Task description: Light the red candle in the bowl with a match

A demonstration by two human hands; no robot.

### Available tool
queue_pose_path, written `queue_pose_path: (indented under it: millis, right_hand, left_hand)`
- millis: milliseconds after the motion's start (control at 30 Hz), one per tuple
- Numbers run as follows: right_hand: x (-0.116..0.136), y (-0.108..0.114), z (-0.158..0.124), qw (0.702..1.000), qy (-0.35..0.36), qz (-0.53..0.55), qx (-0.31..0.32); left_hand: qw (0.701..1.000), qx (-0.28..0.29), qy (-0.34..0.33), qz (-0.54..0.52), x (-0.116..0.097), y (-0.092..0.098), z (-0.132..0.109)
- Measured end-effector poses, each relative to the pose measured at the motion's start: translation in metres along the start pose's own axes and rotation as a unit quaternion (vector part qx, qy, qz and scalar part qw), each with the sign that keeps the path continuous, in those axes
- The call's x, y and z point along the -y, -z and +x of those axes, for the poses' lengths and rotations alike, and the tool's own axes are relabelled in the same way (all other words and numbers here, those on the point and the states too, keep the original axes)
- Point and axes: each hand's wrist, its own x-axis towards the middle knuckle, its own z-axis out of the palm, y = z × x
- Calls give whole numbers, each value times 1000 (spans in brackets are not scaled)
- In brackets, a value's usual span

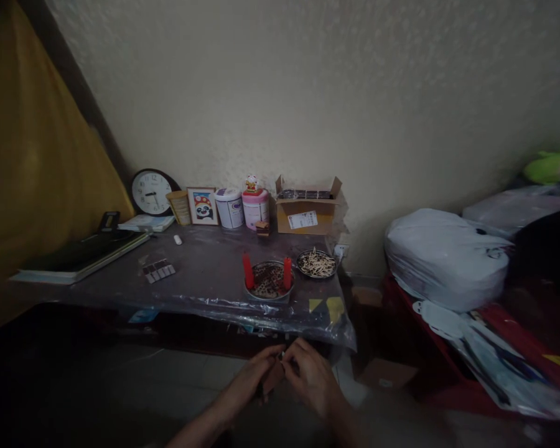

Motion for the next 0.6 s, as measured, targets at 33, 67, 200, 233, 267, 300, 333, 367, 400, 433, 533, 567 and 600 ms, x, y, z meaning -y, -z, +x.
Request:
queue_pose_path:
  millis: [33,67,200,233,267,300,333,367,400,433,533,567,600]
  right_hand:
    - [0,0,0,1000,-5,-3,-5]
    - [-1,1,0,1000,-9,-5,-9]
    - [-1,4,2,1000,-7,10,-13]
    - [-1,4,2,1000,0,20,-16]
    - [0,5,3,999,8,31,-21]
    - [0,6,3,999,15,45,-26]
    - [0,6,3,998,22,58,-30]
    - [1,7,3,996,27,71,-34]
    - [2,7,3,995,33,83,-39]
    - [3,8,3,994,37,94,-44]
    - [9,10,3,990,43,125,-59]
    - [11,10,3,988,42,137,-64]
    - [13,11,4,986,38,149,-71]
  left_hand:
    - [1000,0,-4,0,-2,0,-1]
    - [1000,-3,-6,-1,-3,0,-2]
    - [1000,-12,7,-8,-10,1,-6]
    - [1000,-13,6,-14,-11,1,-6]
    - [1000,-13,4,-23,-12,0,-6]
    - [999,-11,0,-35,-12,0,-6]
    - [999,-7,-4,-47,-11,0,-5]
    - [998,0,-6,-58,-10,1,-5]
    - [998,8,-7,-67,-9,1,-4]
    - [997,17,-8,-73,-9,1,-4]
    - [996,48,-12,-77,-8,1,-5]
    - [995,58,-19,-81,-8,1,-6]
    - [994,67,-27,-86,-9,1,-7]
